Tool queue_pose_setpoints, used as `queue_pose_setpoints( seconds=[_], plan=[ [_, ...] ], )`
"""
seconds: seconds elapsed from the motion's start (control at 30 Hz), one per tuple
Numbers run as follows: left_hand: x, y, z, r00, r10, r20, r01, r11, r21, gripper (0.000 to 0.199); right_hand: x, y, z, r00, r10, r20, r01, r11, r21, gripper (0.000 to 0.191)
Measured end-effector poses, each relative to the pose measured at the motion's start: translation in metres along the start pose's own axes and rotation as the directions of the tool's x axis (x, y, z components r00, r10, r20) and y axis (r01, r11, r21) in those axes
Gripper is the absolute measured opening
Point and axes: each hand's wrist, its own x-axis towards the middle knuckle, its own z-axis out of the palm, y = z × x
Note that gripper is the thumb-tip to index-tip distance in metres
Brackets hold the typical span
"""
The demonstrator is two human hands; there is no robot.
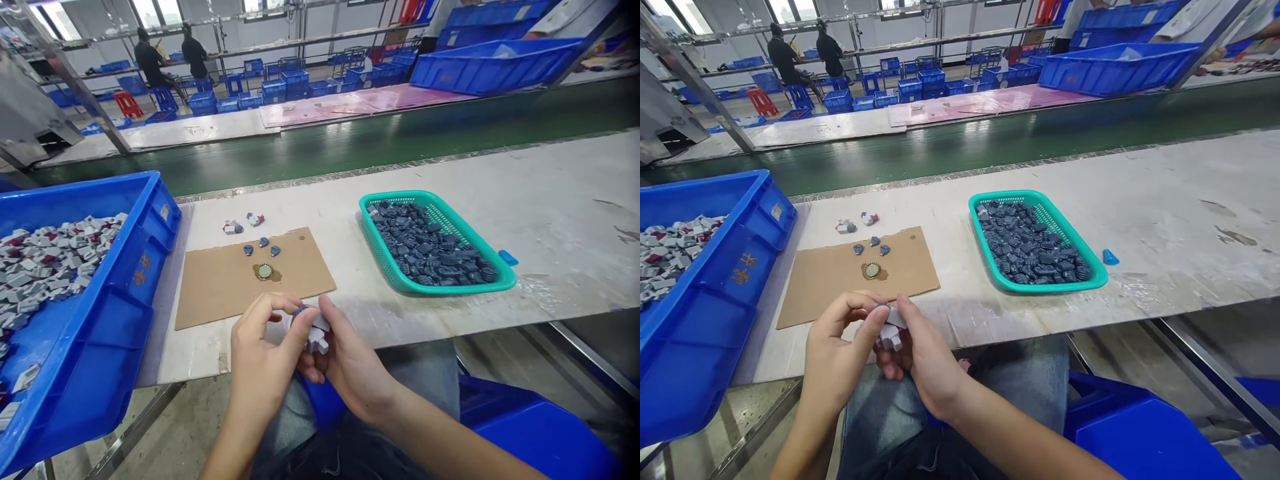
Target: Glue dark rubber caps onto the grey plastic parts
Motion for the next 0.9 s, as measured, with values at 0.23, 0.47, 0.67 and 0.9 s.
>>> queue_pose_setpoints(
  seconds=[0.23,0.47,0.67,0.9],
  plan=[
    [0.001,-0.007,-0.010,0.991,0.032,0.131,-0.021,0.997,-0.080,0.023,-0.002,-0.007,0.005,0.999,-0.021,-0.043,0.024,0.997,0.073,0.044],
    [-0.012,-0.013,0.003,0.960,-0.003,0.280,0.075,0.967,-0.245,0.047,-0.004,0.001,-0.003,1.000,-0.007,0.004,0.007,1.000,-0.024,0.054],
    [-0.015,-0.026,-0.004,0.968,-0.154,0.198,0.238,0.814,-0.530,0.043,-0.006,-0.009,-0.024,0.951,0.191,0.242,-0.061,0.886,-0.459,0.066],
    [-0.013,-0.028,-0.011,0.963,-0.165,0.212,0.266,0.710,-0.652,0.045,-0.011,-0.073,-0.059,0.949,-0.315,-0.007,0.253,0.776,-0.578,0.032]
  ],
)
